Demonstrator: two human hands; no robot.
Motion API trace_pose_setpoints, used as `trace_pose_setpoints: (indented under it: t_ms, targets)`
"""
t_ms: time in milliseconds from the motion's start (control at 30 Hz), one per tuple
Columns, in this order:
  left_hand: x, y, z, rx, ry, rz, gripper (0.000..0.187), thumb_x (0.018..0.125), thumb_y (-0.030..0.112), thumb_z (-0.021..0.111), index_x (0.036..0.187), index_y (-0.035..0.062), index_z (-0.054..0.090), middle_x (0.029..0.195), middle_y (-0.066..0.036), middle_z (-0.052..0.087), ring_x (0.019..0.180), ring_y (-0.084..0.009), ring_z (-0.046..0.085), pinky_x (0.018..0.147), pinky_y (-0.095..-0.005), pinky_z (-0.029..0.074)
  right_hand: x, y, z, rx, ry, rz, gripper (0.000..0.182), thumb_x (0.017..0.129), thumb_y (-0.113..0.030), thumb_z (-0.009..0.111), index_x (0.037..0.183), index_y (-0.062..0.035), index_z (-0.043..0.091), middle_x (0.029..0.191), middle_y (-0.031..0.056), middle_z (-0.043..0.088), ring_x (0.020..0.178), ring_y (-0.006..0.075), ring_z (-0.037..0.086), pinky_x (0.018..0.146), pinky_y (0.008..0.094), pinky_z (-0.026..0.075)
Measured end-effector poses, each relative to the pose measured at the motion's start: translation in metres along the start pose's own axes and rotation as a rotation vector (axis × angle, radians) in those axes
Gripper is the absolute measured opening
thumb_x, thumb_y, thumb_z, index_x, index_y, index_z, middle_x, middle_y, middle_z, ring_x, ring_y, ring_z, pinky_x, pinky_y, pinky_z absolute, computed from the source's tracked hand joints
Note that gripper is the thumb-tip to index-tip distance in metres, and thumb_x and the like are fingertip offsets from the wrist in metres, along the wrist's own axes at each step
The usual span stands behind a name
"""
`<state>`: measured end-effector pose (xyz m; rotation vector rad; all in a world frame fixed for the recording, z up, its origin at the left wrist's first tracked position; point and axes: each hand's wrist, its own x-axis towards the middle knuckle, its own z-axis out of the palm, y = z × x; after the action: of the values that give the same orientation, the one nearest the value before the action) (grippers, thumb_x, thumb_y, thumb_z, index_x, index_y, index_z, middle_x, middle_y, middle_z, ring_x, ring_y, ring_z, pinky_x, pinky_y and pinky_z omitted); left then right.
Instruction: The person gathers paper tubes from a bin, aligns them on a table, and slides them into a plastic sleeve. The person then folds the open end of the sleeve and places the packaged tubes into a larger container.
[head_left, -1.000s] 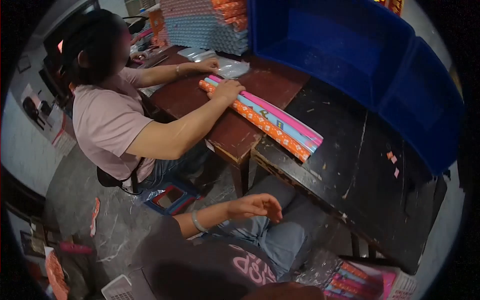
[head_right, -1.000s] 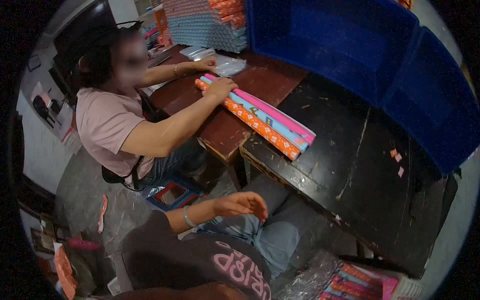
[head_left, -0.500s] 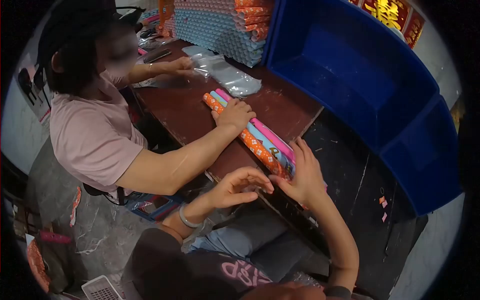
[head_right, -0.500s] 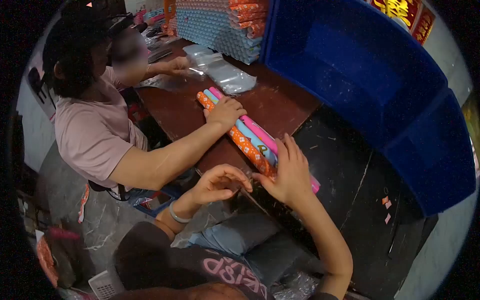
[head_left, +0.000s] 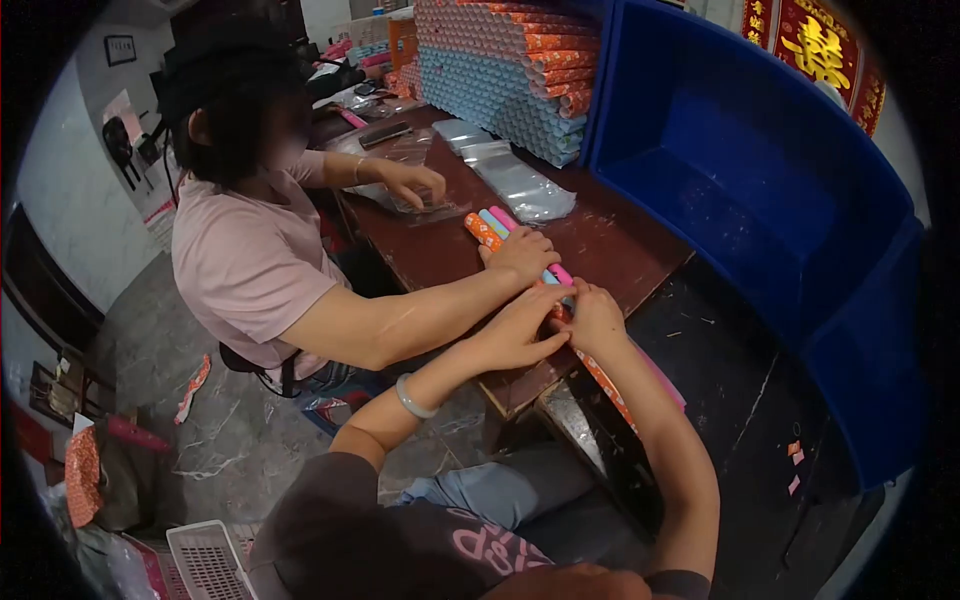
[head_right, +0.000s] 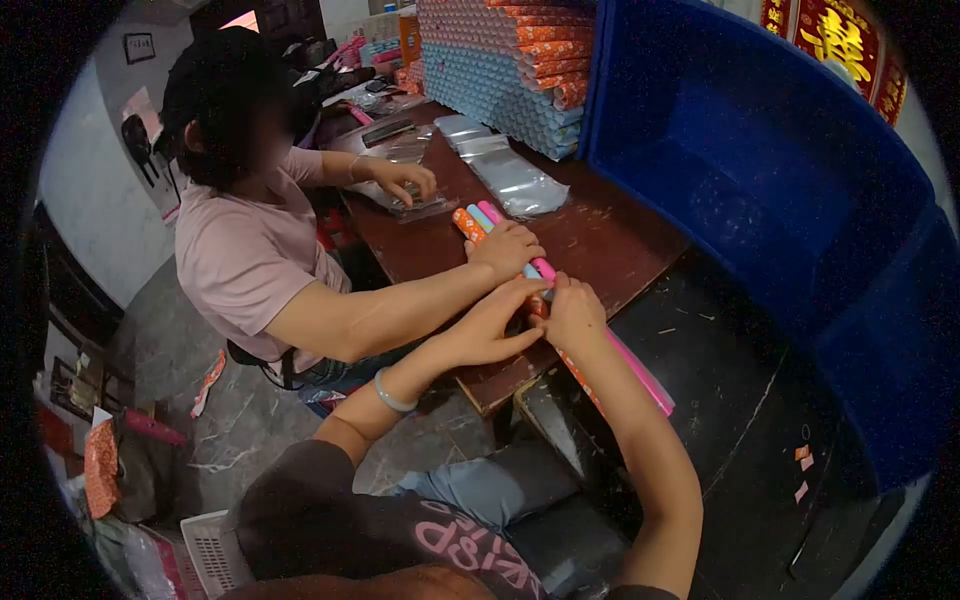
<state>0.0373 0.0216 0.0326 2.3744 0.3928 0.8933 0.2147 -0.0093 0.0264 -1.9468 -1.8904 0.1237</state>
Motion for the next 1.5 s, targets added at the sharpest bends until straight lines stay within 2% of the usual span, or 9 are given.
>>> trace_pose_setpoints:
  t_ms: [67, 200, 333, 433, 533, 867, 1033, 1133, 1500]
  targets:
    - [0.01, -0.016, 0.005, 0.201, -0.03, 0.149, 0.069, 0.083, 0.025, 0.069, 0.138, -0.0035, 0.037, 0.138, -0.023, 0.043, 0.131, -0.0362, 0.04, 0.109, -0.0412, 0.032, -0.007, 0.003, -0.01, -0.017, 0.003, -0.046, 0.068, 0.067, -0.027, 0.075, 0.124, 0.0005, 0.051, 0.107, 0.022, 0.063, 0.103, 0.0391, 0.06, 0.09, 0.0442, 0.048]
    - [0.028, -0.02, 0.016, 0.418, -0.221, 0.263, 0.109, 0.061, 0.059, 0.08, 0.139, -0.0042, 0.036, 0.145, -0.024, 0.038, 0.137, -0.036, 0.034, 0.114, -0.0494, 0.024, -0.035, 0.028, -0.021, 0.038, 0.058, -0.156, 0.065, 0.067, -0.033, 0.075, 0.116, 0.0061, 0.056, 0.102, 0.0249, 0.064, 0.096, 0.0403, 0.062, 0.088, 0.0447, 0.049]
    - [0.053, -0.026, 0.017, 0.433, -0.292, 0.441, 0.098, 0.064, 0.063, 0.075, 0.13, -0.0035, 0.048, 0.13, -0.022, 0.053, 0.126, -0.0368, 0.047, 0.113, -0.0483, 0.027, -0.056, 0.036, -0.032, -0.025, 0.032, -0.186, 0.071, 0.067, -0.034, 0.075, 0.121, 0.0062, 0.052, 0.104, 0.0237, 0.063, 0.099, 0.0382, 0.061, 0.088, 0.0431, 0.05]
    - [0.056, -0.03, 0.005, 0.419, -0.358, 0.334, 0.083, 0.062, 0.058, 0.079, 0.116, -0.0013, 0.055, 0.11, -0.017, 0.06, 0.105, -0.0348, 0.057, 0.096, -0.0441, 0.042, -0.072, 0.032, -0.047, -0.036, -0.021, -0.126, 0.071, 0.067, -0.033, 0.075, 0.122, 0.0068, 0.052, 0.104, 0.024, 0.063, 0.098, 0.0384, 0.06, 0.087, 0.0427, 0.049]
    - [0.047, -0.043, -0.008, 0.46, -0.278, 0.376, 0.082, 0.061, 0.057, 0.08, 0.114, -0.0002, 0.056, 0.108, -0.017, 0.061, 0.102, -0.0342, 0.058, 0.089, -0.042, 0.045, -0.087, 0.036, -0.057, -0.042, -0.039, -0.178, 0.073, 0.066, -0.031, 0.077, 0.123, 0.0074, 0.051, 0.104, 0.024, 0.063, 0.098, 0.0383, 0.06, 0.088, 0.0432, 0.049]
    - [0.035, -0.058, -0.009, 0.567, -0.231, 0.417, 0.076, 0.061, 0.06, 0.077, 0.106, 0.0012, 0.059, 0.099, -0.013, 0.062, 0.094, -0.0294, 0.06, 0.084, -0.0372, 0.045, -0.128, 0.041, -0.08, -0.151, -0.147, -0.053, 0.095, 0.069, -0.047, 0.076, 0.139, 0.0039, 0.038, 0.125, 0.0227, 0.052, 0.114, 0.036, 0.051, 0.093, 0.0482, 0.044]
    - [0.036, -0.06, -0.02, 0.598, -0.302, 0.33, 0.071, 0.063, 0.057, 0.076, 0.103, 0.0016, 0.059, 0.097, -0.013, 0.062, 0.093, -0.0292, 0.06, 0.083, -0.0367, 0.045, -0.194, 0.087, -0.097, -0.279, -0.037, 0.014, 0.09, 0.068, -0.047, 0.076, 0.136, 0.0019, 0.041, 0.123, 0.0215, 0.053, 0.112, 0.0373, 0.051, 0.091, 0.0486, 0.042]
    - [0.045, -0.054, -0.022, 0.606, -0.266, 0.467, 0.065, 0.063, 0.055, 0.076, 0.099, 0.003, 0.058, 0.091, -0.012, 0.061, 0.089, -0.029, 0.06, 0.081, -0.0367, 0.045, -0.212, 0.086, -0.091, -0.288, 0.037, 0.043, 0.086, 0.067, -0.044, 0.079, 0.132, 0.0018, 0.044, 0.122, 0.0221, 0.053, 0.112, 0.0382, 0.051, 0.092, 0.0476, 0.042]
    - [0.072, -0.04, -0.072, 0.745, -0.321, 0.516, 0.071, 0.06, 0.052, 0.08, 0.103, 0.0017, 0.056, 0.094, -0.014, 0.061, 0.091, -0.0308, 0.06, 0.083, -0.0385, 0.046, -0.189, 0.075, -0.08, -0.145, 0.211, -0.041, 0.079, 0.071, -0.049, 0.076, 0.126, 0.0015, 0.048, 0.115, 0.0209, 0.056, 0.104, 0.0369, 0.055, 0.087, 0.0449, 0.043]
